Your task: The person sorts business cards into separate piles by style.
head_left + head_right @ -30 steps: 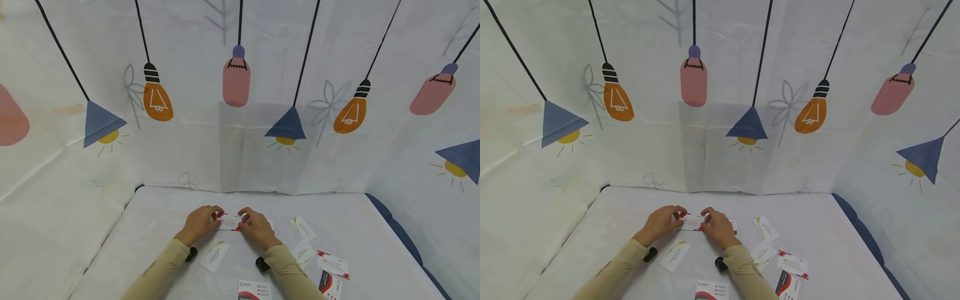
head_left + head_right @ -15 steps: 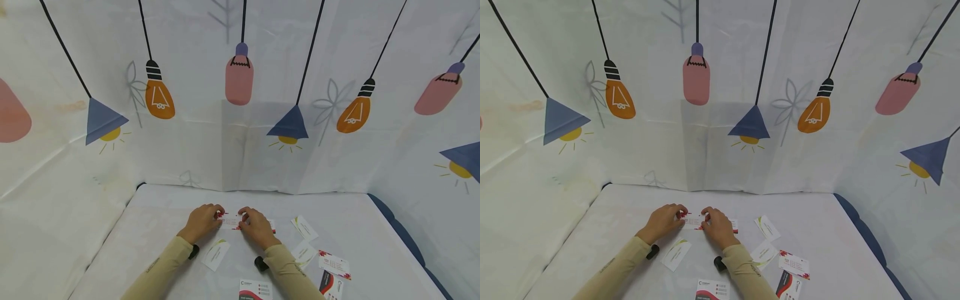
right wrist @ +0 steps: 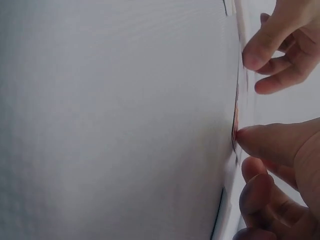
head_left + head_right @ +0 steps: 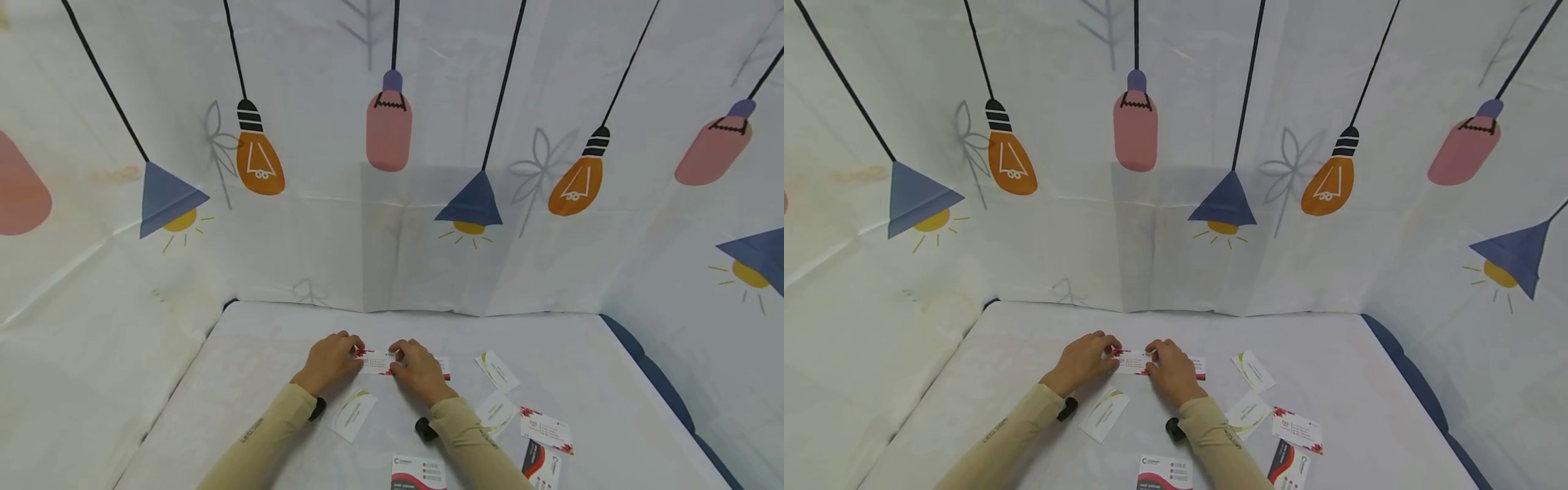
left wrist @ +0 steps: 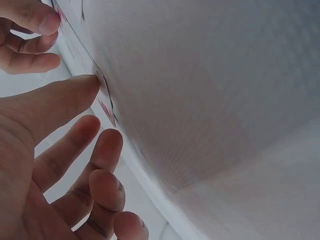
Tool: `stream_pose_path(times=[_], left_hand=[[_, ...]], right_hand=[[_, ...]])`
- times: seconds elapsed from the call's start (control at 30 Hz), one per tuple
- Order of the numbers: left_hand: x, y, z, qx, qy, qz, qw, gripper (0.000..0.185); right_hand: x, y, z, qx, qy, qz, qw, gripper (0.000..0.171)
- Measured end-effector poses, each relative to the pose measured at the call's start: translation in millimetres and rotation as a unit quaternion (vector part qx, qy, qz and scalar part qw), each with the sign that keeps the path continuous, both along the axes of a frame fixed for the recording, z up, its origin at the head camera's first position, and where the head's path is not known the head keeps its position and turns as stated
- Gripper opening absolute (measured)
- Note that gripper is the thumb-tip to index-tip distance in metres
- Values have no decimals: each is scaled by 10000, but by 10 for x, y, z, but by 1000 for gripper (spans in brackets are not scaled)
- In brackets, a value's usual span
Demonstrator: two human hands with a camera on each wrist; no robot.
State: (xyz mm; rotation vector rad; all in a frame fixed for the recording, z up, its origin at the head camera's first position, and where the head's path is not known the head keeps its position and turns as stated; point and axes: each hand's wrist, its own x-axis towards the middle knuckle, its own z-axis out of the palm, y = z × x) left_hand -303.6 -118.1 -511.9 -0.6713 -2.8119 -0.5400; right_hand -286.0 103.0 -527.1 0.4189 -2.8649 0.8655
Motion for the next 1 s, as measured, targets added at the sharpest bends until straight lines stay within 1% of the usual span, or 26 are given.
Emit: stream_pose_path(times=[0.07,0.23,0.3,0.4,0.5,0.6,0.77,1.0], left_hand=[[1,-5,-3,-6,-7,20,10000,22],[10,-20,-26,-52,-89,79,9999,18],[13,-21,-31,-46,-56,82,9999,18],[20,-17,-25,-5,111,51,9999,18],[53,-4,8,108,317,-74,9994,18],[106,19,33,109,472,-206,9986,17],[214,63,60,25,631,-420,9971,17],[336,185,108,117,869,-790,9930,18]], right_hand=[[5,-4,5,25,37,13,10000,23],[37,-8,27,-19,-31,21,10000,22],[51,-3,44,-38,-63,40,10000,22],[76,19,91,-107,-18,73,9999,23],[117,53,161,-210,64,109,9997,25],[159,95,199,-271,118,205,9994,25],[227,168,212,-336,169,328,9988,25],[341,287,241,-253,181,280,9991,26]])
